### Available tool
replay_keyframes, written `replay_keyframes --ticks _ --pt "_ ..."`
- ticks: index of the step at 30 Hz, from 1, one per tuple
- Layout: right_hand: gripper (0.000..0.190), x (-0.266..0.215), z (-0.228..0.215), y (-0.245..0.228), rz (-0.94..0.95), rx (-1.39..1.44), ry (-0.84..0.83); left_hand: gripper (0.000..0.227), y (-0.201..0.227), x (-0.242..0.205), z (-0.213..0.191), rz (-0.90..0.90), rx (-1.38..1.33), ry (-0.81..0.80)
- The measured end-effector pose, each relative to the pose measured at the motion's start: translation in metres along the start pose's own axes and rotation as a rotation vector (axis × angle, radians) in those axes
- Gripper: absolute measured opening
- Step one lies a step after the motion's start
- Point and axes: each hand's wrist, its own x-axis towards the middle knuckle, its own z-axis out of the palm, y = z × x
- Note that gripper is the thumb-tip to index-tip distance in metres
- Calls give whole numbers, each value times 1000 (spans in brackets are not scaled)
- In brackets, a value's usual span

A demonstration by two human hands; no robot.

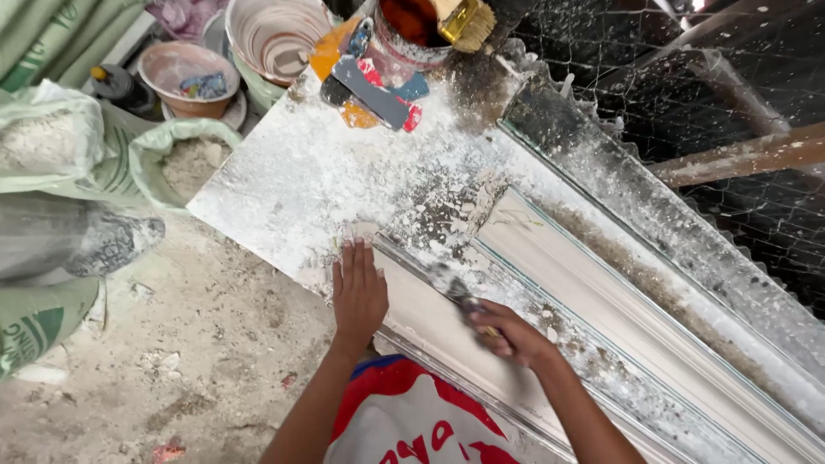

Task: Using a metal scraper to clean and shape plaster ceiling moldings on a workshop bench.

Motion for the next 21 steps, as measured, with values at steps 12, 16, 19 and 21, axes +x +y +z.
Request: replay_keyframes --ticks 12,16,19,21 --pt "43 40 94 -68 -70 57 61 51 1 -5 0 -37 -15 39" --pt "48 4 33 -15 -38 82 53 47 -4 -3 4 -28 -55 77" --pt "53 10 42 -17 -23 93 79 45 -3 -4 3 -28 -61 81" --pt "51 32 66 -32 -93 58 93 42 0 -2 1 -18 -97 97"
